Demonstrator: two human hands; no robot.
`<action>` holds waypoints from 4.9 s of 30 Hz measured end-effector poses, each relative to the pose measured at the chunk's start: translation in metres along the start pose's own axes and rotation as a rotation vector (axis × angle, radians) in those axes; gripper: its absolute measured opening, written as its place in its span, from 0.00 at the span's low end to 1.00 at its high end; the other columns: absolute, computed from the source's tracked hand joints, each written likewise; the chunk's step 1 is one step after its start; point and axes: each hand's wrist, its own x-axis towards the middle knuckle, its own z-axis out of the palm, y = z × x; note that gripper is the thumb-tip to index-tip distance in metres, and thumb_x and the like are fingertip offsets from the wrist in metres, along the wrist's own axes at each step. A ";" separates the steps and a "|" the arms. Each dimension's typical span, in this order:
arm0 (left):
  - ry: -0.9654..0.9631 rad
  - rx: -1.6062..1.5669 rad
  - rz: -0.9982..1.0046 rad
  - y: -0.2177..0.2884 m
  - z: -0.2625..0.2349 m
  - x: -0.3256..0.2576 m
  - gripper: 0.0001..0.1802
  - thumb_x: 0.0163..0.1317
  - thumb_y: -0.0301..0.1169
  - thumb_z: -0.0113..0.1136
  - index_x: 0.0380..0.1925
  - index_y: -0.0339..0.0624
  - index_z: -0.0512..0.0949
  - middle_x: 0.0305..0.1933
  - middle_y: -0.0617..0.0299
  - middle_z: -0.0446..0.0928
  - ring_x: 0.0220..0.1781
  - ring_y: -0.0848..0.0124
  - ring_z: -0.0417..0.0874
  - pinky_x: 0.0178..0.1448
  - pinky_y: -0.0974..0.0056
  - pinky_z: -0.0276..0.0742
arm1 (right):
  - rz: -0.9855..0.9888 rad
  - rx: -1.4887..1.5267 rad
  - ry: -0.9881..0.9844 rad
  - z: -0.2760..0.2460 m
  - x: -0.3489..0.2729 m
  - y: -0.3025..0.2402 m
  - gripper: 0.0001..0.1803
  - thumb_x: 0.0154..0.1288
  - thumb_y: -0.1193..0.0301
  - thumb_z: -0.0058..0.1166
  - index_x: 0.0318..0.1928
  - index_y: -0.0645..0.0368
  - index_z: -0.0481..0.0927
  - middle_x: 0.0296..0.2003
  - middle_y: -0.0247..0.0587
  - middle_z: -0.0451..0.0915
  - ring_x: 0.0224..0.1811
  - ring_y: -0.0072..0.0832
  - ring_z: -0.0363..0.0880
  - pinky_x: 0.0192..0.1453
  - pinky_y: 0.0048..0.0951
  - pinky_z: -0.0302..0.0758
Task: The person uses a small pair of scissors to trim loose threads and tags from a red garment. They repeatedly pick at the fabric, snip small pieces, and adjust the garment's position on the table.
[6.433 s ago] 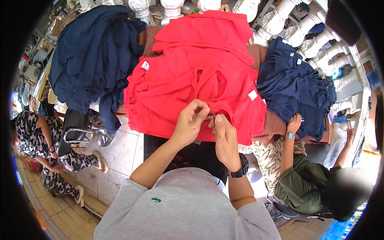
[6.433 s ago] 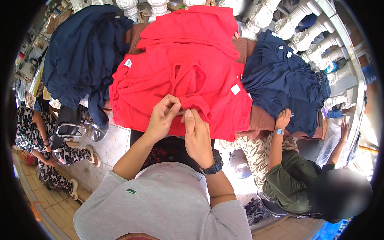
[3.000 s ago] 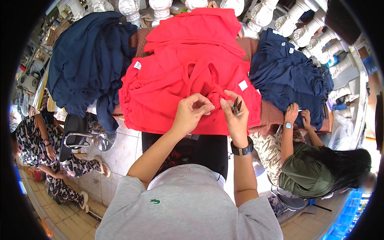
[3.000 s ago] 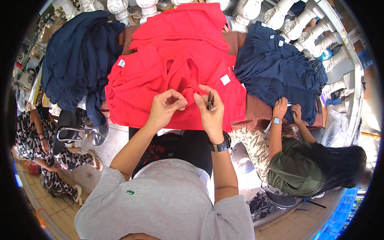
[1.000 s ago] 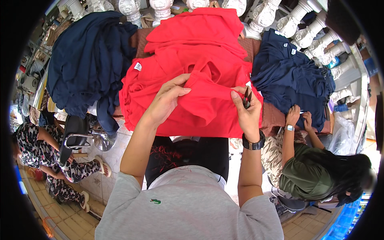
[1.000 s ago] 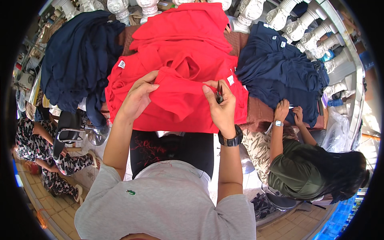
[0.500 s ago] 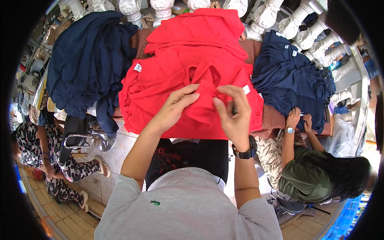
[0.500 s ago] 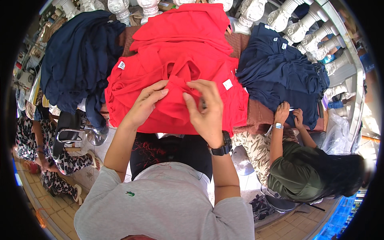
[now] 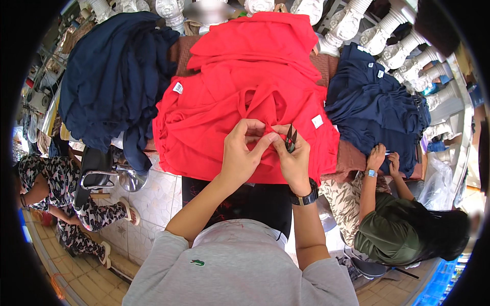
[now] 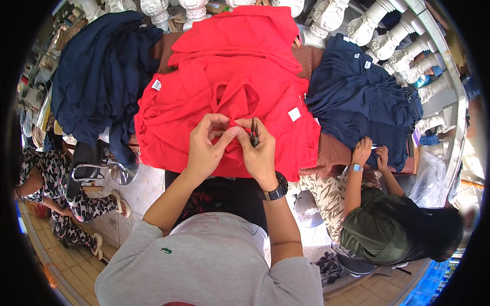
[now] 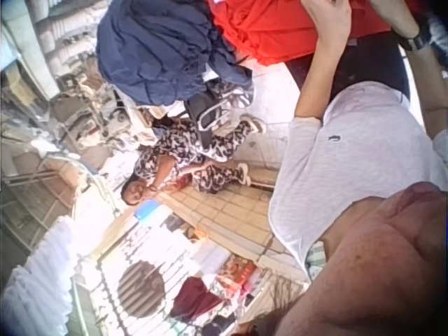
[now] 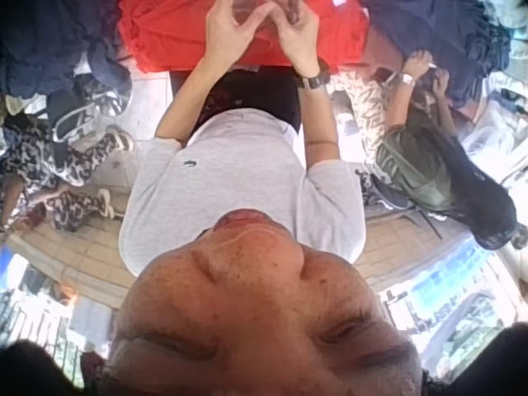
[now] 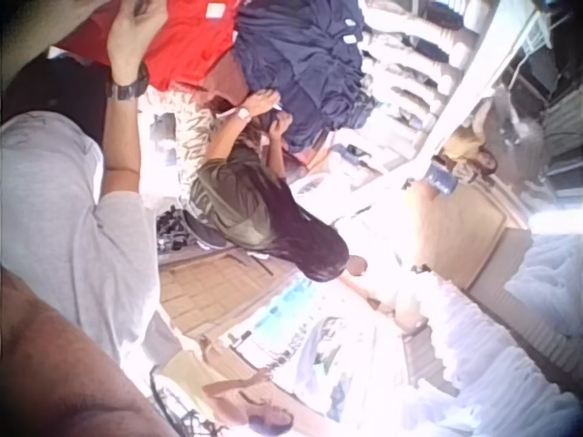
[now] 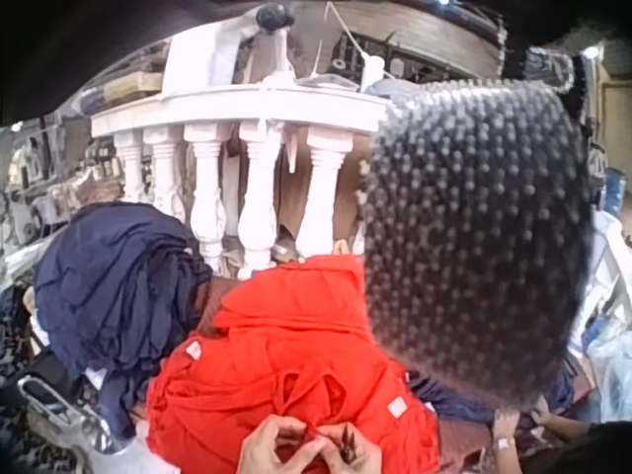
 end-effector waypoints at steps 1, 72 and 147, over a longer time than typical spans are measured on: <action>0.002 -0.129 -0.088 -0.003 0.002 0.000 0.11 0.67 0.24 0.68 0.45 0.32 0.77 0.44 0.60 0.81 0.44 0.75 0.83 0.49 0.68 0.81 | -0.030 -0.025 0.002 -0.001 -0.001 0.002 0.06 0.73 0.78 0.57 0.47 0.67 0.82 0.37 0.30 0.78 0.37 0.13 0.69 0.41 0.18 0.68; -0.234 -0.812 -0.542 -0.068 -0.030 0.021 0.05 0.77 0.35 0.55 0.43 0.48 0.74 0.40 0.70 0.78 0.40 0.80 0.77 0.46 0.71 0.71 | -0.159 1.026 -0.596 0.057 -0.031 -0.201 0.27 0.80 0.59 0.47 0.41 0.76 0.86 0.39 0.68 0.85 0.40 0.48 0.89 0.47 0.39 0.86; -0.394 0.119 -0.039 0.002 0.008 0.019 0.12 0.71 0.25 0.60 0.53 0.40 0.78 0.50 0.65 0.75 0.43 0.77 0.75 0.43 0.70 0.71 | 0.036 -0.061 0.196 -0.032 -0.013 0.005 0.12 0.63 0.82 0.64 0.47 0.63 0.79 0.41 0.29 0.78 0.22 0.04 0.56 0.24 0.14 0.53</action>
